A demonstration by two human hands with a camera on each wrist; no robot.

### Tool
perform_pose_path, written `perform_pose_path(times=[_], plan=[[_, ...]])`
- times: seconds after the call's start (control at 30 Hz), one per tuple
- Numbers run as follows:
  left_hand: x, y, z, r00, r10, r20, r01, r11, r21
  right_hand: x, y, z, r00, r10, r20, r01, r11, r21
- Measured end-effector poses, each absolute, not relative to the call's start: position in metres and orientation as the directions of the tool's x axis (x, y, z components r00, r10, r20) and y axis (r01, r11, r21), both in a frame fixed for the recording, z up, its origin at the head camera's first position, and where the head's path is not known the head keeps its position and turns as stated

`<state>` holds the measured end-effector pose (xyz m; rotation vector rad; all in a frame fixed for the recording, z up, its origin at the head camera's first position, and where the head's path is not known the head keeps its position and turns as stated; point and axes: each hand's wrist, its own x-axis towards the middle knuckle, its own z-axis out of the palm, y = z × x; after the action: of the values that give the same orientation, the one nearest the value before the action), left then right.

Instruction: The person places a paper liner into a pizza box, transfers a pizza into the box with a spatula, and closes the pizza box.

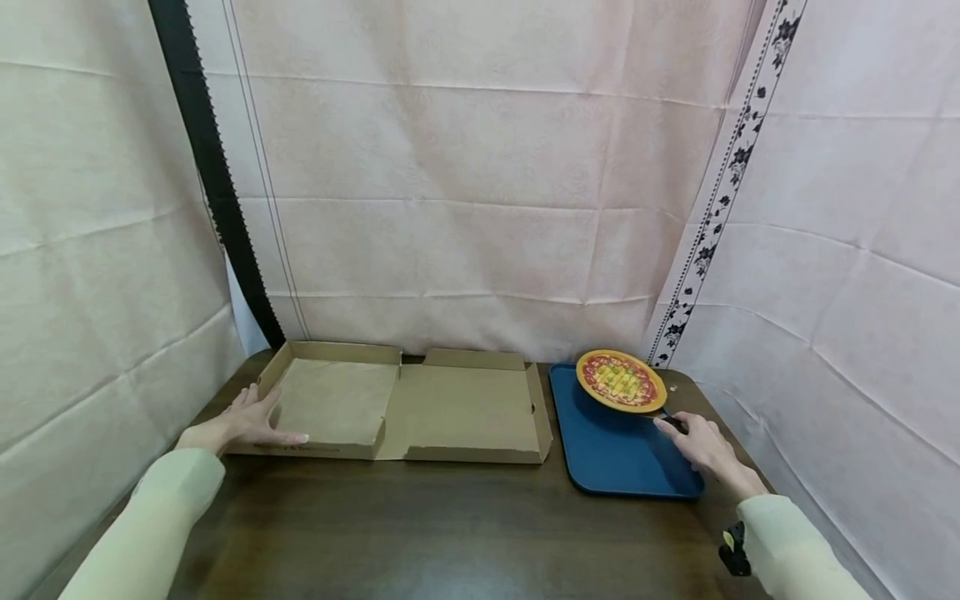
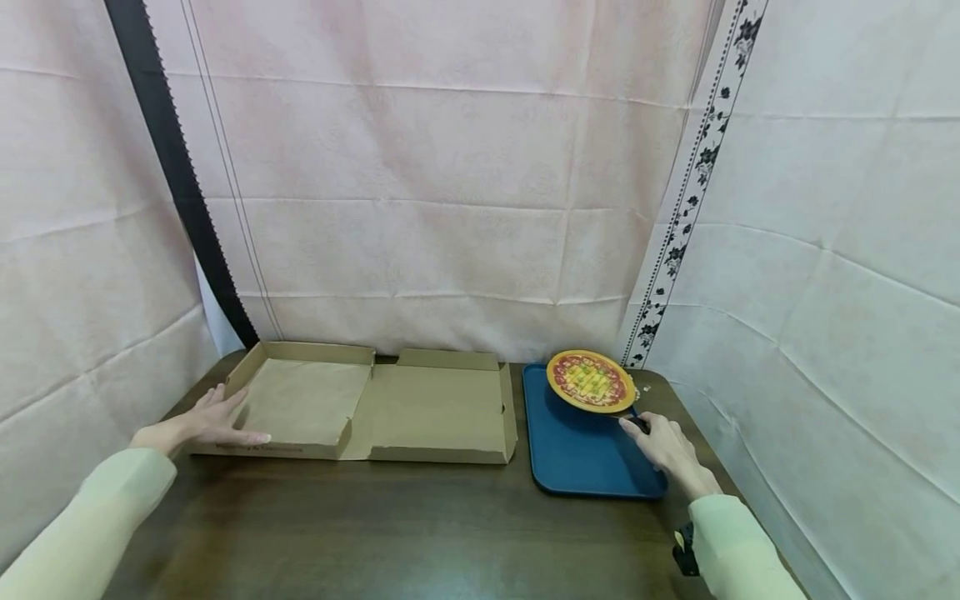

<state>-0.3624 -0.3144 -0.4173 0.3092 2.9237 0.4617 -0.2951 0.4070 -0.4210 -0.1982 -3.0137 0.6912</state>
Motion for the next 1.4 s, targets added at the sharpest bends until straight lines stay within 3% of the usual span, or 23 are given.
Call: perform_pose_path(times=[1.2,1.4], plan=[[-0.358,-0.308,-0.417,-0.972,0.205,-0.112,0.166,0.944,0.287,-0.297,0.390,-0.414,-0.997,0.078,0.026,0.057,0.883,-0.467],[-0.358,-0.304,-0.415,-0.973,0.202,-0.113,0.164,0.945,0.284,-0.303,0.387,-0.410,-0.997,0.058,0.049,0.032,0.908,-0.417]])
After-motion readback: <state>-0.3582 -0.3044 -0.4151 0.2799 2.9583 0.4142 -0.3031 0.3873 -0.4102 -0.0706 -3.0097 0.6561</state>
